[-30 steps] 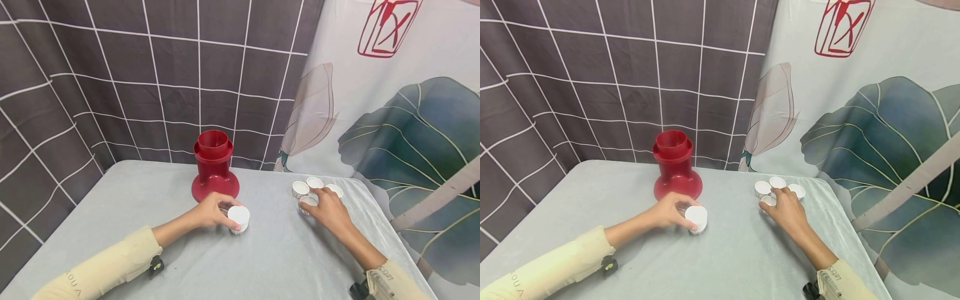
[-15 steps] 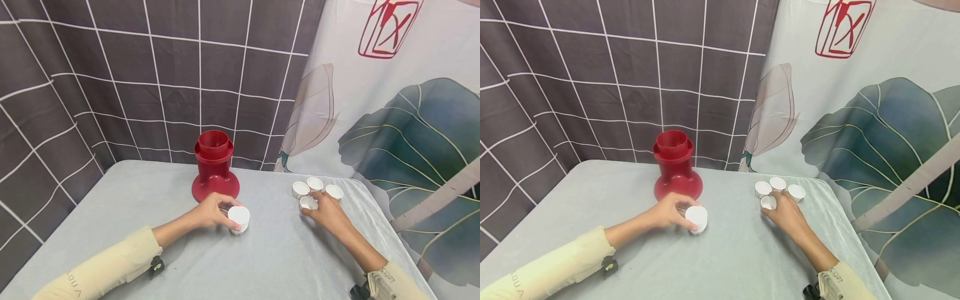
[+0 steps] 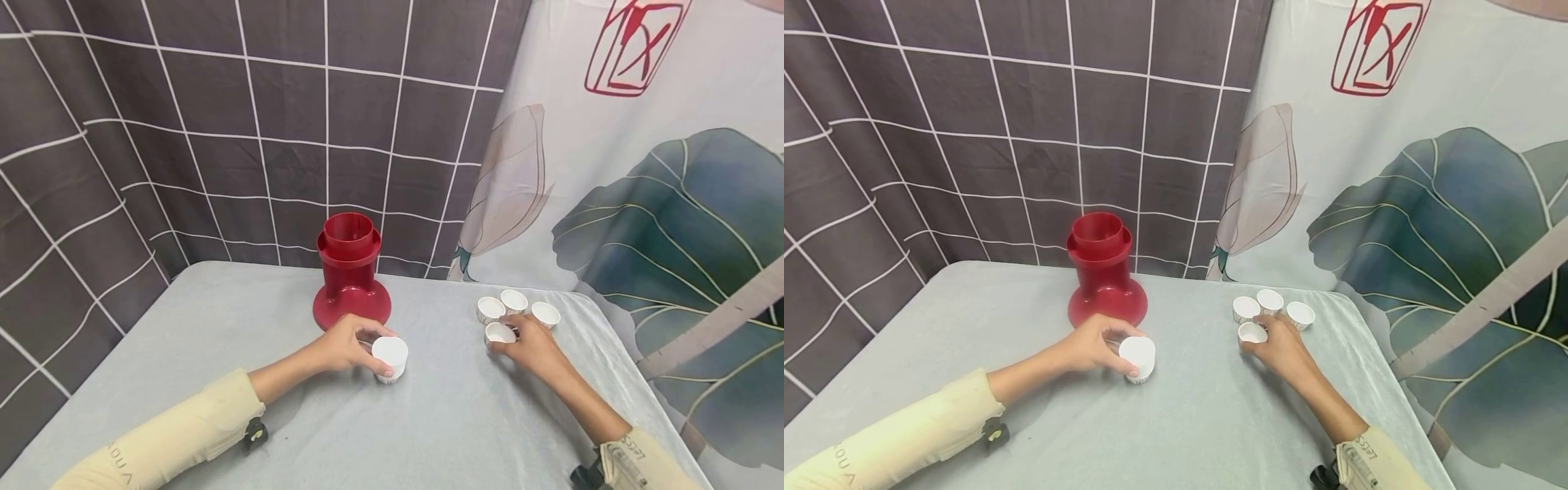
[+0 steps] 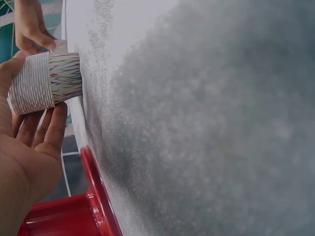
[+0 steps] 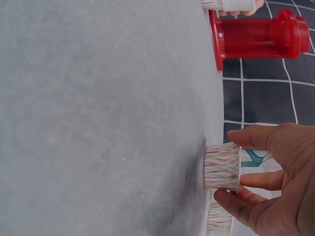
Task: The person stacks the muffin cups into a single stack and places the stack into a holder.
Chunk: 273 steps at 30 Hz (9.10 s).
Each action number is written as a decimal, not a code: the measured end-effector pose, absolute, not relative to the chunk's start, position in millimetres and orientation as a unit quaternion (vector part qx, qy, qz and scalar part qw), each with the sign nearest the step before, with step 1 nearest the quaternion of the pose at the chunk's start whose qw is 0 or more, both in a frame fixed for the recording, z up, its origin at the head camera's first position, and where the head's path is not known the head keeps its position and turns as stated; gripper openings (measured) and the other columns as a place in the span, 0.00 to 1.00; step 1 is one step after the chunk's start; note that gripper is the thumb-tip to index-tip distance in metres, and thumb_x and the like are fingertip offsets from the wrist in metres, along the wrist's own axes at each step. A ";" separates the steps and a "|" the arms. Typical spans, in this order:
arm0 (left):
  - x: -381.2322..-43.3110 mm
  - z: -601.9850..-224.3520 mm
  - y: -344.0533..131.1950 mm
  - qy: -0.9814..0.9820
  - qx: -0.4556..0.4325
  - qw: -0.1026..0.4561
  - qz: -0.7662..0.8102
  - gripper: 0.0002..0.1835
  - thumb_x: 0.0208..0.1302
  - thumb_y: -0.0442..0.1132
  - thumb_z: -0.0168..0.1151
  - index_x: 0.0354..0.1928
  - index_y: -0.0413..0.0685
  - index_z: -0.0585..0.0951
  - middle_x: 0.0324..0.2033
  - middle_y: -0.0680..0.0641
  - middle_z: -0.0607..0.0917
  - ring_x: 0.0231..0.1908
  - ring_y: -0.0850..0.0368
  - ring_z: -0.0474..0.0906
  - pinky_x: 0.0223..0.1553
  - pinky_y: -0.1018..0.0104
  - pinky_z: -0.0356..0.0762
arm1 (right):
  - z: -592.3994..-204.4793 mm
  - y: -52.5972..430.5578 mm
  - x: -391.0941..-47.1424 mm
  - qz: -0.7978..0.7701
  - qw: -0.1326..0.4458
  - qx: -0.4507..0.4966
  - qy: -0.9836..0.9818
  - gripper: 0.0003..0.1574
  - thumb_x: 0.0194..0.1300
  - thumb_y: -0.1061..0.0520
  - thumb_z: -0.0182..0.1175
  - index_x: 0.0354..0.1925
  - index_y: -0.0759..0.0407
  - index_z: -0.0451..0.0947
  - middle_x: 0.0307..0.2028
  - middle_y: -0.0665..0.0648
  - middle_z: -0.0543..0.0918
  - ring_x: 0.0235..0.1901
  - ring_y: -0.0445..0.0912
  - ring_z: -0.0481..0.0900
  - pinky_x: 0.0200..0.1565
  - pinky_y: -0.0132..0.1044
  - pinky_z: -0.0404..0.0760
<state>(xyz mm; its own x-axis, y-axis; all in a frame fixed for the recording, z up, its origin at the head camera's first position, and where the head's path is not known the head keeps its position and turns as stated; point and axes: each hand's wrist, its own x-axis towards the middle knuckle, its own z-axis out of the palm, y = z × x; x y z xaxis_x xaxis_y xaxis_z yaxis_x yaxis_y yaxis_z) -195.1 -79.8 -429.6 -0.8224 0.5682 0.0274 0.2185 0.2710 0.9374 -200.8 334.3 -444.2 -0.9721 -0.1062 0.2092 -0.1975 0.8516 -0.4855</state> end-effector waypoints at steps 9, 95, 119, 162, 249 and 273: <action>-194.5 -428.3 -79.6 0.785 0.253 0.157 0.543 0.26 0.58 0.37 0.88 0.60 0.46 0.93 0.53 0.45 0.96 0.49 0.56 0.91 0.53 0.64 0.93 | -435.6 330.4 -197.2 0.270 0.043 0.058 -0.960 0.41 0.59 0.46 0.84 0.63 0.68 0.87 0.46 0.65 0.94 0.44 0.51 0.87 0.45 0.45 0.81; -196.6 -426.0 -80.5 0.792 0.255 0.156 0.533 0.26 0.57 0.37 0.89 0.59 0.45 0.93 0.50 0.45 0.96 0.48 0.55 0.93 0.51 0.65 0.92 | -373.0 218.7 -182.9 0.393 0.043 0.114 -0.912 0.39 0.69 0.46 0.80 0.70 0.63 0.85 0.67 0.67 0.89 0.59 0.62 0.93 0.62 0.56 0.92; -195.0 -424.4 -79.6 0.810 0.249 0.151 0.509 0.27 0.56 0.40 0.90 0.59 0.48 0.93 0.49 0.49 0.97 0.51 0.55 0.94 0.53 0.64 0.91 | -372.6 190.3 -172.1 0.443 0.008 0.145 -0.885 0.38 0.65 0.47 0.83 0.69 0.58 0.87 0.65 0.59 0.90 0.56 0.54 0.94 0.61 0.50 0.93; -195.6 -430.0 -81.5 0.806 0.272 0.151 0.503 0.20 0.55 0.43 0.90 0.50 0.50 0.95 0.40 0.52 0.97 0.41 0.59 0.92 0.46 0.64 0.90 | -402.0 166.0 -158.9 0.484 -0.058 0.220 -0.845 0.34 0.67 0.52 0.81 0.67 0.62 0.87 0.59 0.58 0.92 0.54 0.47 0.92 0.60 0.36 0.92; -192.6 -428.8 -83.0 0.792 0.244 0.164 0.535 0.31 0.56 0.42 0.91 0.62 0.47 0.91 0.51 0.48 0.95 0.47 0.55 0.95 0.53 0.64 0.93 | -386.4 184.2 -167.6 0.403 -0.043 0.175 -0.897 0.32 0.69 0.46 0.80 0.63 0.63 0.90 0.56 0.63 0.95 0.52 0.51 0.95 0.61 0.51 0.93; -196.7 -411.5 -80.6 0.785 0.229 0.183 0.546 0.28 0.59 0.38 0.89 0.62 0.45 0.92 0.55 0.45 0.96 0.54 0.50 0.96 0.57 0.58 0.94 | -386.3 204.5 -176.5 0.411 -0.007 0.134 -0.902 0.30 0.72 0.47 0.78 0.62 0.65 0.89 0.52 0.60 0.96 0.51 0.51 0.95 0.59 0.49 0.93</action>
<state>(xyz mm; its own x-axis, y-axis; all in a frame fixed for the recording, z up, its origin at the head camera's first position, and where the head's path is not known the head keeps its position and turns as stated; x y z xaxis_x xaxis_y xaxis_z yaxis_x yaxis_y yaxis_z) -196.7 -80.6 -411.5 -0.8281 0.5594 -0.0367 0.1602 0.2988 0.9408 -176.5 204.5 -386.3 -0.9642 -0.2469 0.0970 -0.2352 0.6266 -0.7430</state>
